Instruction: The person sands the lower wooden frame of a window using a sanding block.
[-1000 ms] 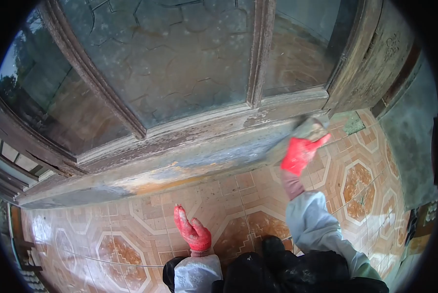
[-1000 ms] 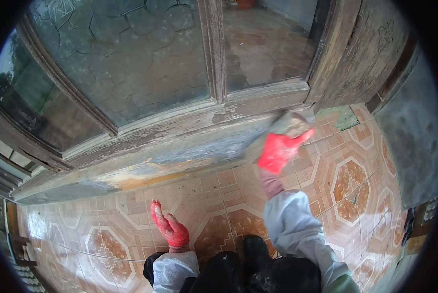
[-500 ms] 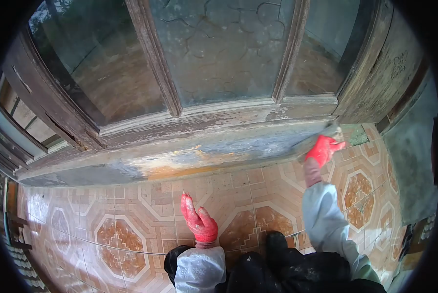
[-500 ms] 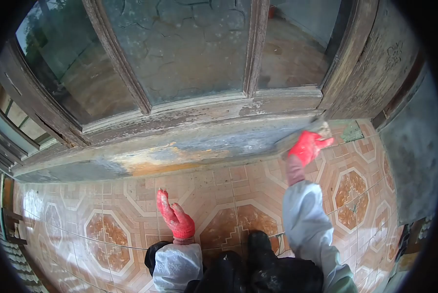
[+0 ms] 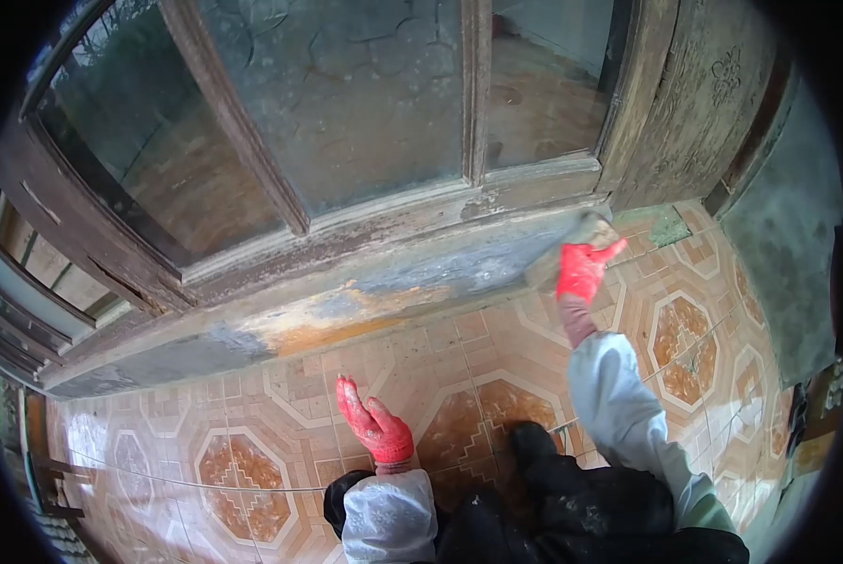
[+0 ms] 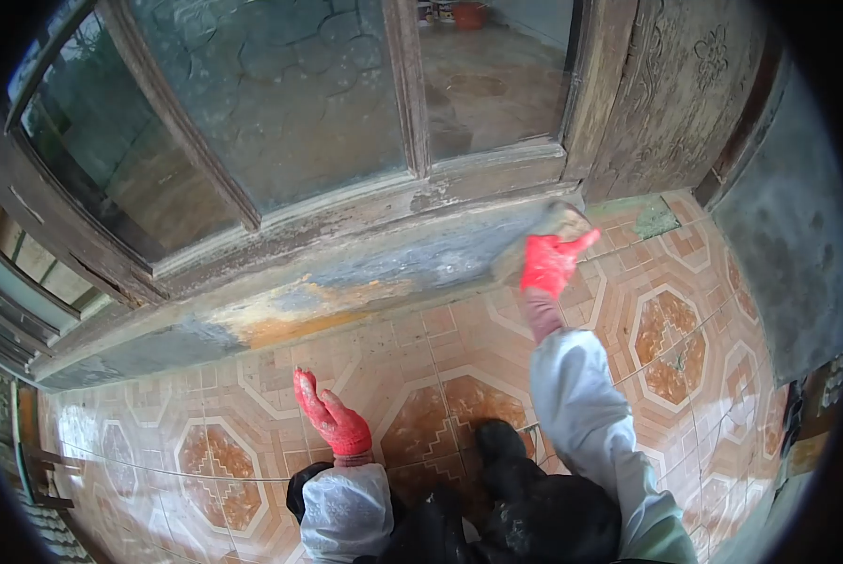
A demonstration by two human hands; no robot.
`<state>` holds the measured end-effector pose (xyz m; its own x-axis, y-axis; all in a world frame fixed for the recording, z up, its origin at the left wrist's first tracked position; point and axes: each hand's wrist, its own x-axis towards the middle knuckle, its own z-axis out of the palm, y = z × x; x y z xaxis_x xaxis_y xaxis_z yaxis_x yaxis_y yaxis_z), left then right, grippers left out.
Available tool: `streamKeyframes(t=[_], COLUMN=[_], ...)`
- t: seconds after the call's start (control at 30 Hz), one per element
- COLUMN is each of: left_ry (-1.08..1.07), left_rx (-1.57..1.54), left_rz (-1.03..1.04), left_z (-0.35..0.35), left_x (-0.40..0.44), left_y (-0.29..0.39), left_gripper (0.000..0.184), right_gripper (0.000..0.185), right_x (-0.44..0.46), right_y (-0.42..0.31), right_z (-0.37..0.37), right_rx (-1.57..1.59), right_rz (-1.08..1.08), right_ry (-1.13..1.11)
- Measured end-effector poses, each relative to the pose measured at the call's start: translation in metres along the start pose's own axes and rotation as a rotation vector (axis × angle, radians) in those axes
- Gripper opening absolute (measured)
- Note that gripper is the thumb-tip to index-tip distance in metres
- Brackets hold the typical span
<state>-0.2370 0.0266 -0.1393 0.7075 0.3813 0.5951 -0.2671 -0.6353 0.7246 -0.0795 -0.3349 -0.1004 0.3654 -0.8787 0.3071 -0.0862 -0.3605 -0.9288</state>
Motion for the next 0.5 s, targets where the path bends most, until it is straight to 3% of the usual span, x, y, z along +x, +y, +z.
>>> streamKeyframes(t=[0.07,0.13,0.3,0.43,0.5], left_ry=[-0.019,-0.047,-0.115,-0.094,-0.067], left_rx=[-0.018,-0.042,-0.099,-0.098,-0.137], left_rz=[-0.017,-0.042,-0.038,-0.043,-0.045], left_z=[0.001,0.013,0.044,0.067,0.069], left_x=[-0.003,-0.003,0.008,0.029,0.033], left_y=[-0.004,-0.001,0.039,0.073,0.072], left_gripper=[0.043,0.043,0.044,0.044,0.045], right_gripper=[0.088,0.085,0.074,0.069,0.079], right_x=[0.023,0.028,-0.091,-0.095,-0.049], right_y=[0.006,-0.006,-0.054,-0.049,-0.022], right_z=[0.002,-0.003,0.02,0.014,0.019], right_rx=[0.188,-0.093,0.166,0.04,0.487], right_rz=[-0.014,0.229,-0.293,-0.405,0.155], right_ry=[0.062,0.109,-0.079,-0.087,-0.101])
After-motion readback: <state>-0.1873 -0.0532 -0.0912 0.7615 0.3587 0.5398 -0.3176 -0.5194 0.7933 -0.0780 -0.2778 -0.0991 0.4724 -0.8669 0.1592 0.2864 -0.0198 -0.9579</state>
